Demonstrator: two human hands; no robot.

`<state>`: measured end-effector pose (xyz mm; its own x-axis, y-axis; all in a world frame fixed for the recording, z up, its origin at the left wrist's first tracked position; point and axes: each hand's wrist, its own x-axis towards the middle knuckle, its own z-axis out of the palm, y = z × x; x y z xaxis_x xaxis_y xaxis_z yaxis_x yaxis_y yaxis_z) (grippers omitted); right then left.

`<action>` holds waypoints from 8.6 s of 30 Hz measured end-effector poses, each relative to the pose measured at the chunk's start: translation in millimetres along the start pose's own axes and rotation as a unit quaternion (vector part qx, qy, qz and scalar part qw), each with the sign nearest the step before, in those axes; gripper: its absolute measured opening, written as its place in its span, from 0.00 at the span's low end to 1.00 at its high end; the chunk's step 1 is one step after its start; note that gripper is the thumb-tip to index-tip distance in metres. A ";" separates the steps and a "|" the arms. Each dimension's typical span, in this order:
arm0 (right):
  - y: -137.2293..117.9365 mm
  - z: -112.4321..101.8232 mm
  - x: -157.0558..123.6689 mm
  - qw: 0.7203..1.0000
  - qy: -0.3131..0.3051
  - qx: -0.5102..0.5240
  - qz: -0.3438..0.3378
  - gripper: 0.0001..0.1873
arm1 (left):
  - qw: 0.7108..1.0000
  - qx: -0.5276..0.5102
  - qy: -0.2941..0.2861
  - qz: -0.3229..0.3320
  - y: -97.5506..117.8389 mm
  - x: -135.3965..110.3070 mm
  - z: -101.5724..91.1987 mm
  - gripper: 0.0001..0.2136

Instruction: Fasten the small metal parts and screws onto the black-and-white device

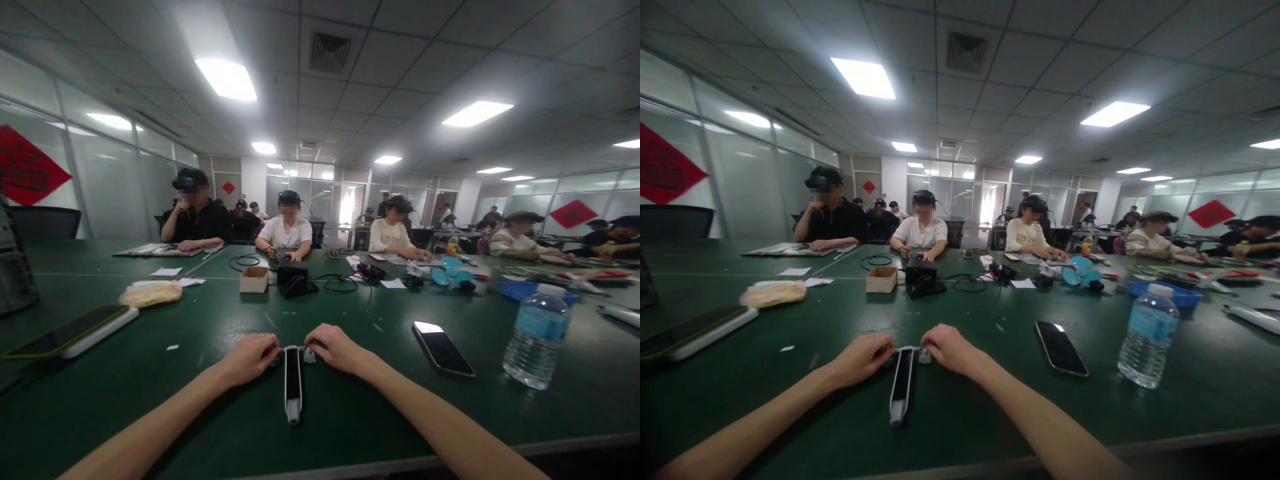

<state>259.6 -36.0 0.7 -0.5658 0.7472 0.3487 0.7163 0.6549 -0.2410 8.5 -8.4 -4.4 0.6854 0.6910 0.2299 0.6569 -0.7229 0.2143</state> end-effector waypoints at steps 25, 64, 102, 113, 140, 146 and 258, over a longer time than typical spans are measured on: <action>-4.7 -2.2 -0.8 0.999 -0.025 0.016 0.021 0.09 | 1.000 0.009 -0.017 -0.002 4.8 -1.4 -5.7 0.10; -3.3 3.0 0.6 0.997 -0.033 0.044 0.055 0.08 | 1.000 0.005 -0.016 -0.004 7.3 -2.4 -6.0 0.10; 0.4 1.9 0.0 0.993 -0.026 0.094 0.065 0.09 | 1.000 0.019 -0.020 -0.001 6.9 -2.2 -6.8 0.10; -6.4 -5.2 -1.6 0.983 -0.028 0.136 0.118 0.08 | 0.999 0.024 -0.022 -0.006 8.4 -2.3 -8.0 0.10; -7.8 -3.3 -2.8 0.977 -0.021 0.170 0.129 0.10 | 1.000 0.017 -0.025 -0.004 9.7 -2.9 -9.7 0.10; -2.9 0.8 -2.5 0.978 -0.030 0.165 0.127 0.10 | 0.999 0.026 -0.021 -0.001 8.7 -2.3 -8.1 0.09; -41.0 16.8 -3.3 0.978 0.137 -0.026 -0.153 0.07 | 0.987 -0.110 0.054 0.102 17.5 -9.5 -0.8 0.11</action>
<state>225.2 -63.4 -5.8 -0.6316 0.4531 0.6292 0.5536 0.8317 -0.0432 13.2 -27.7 -2.1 0.7509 0.5344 0.3880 0.4155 -0.8389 0.3515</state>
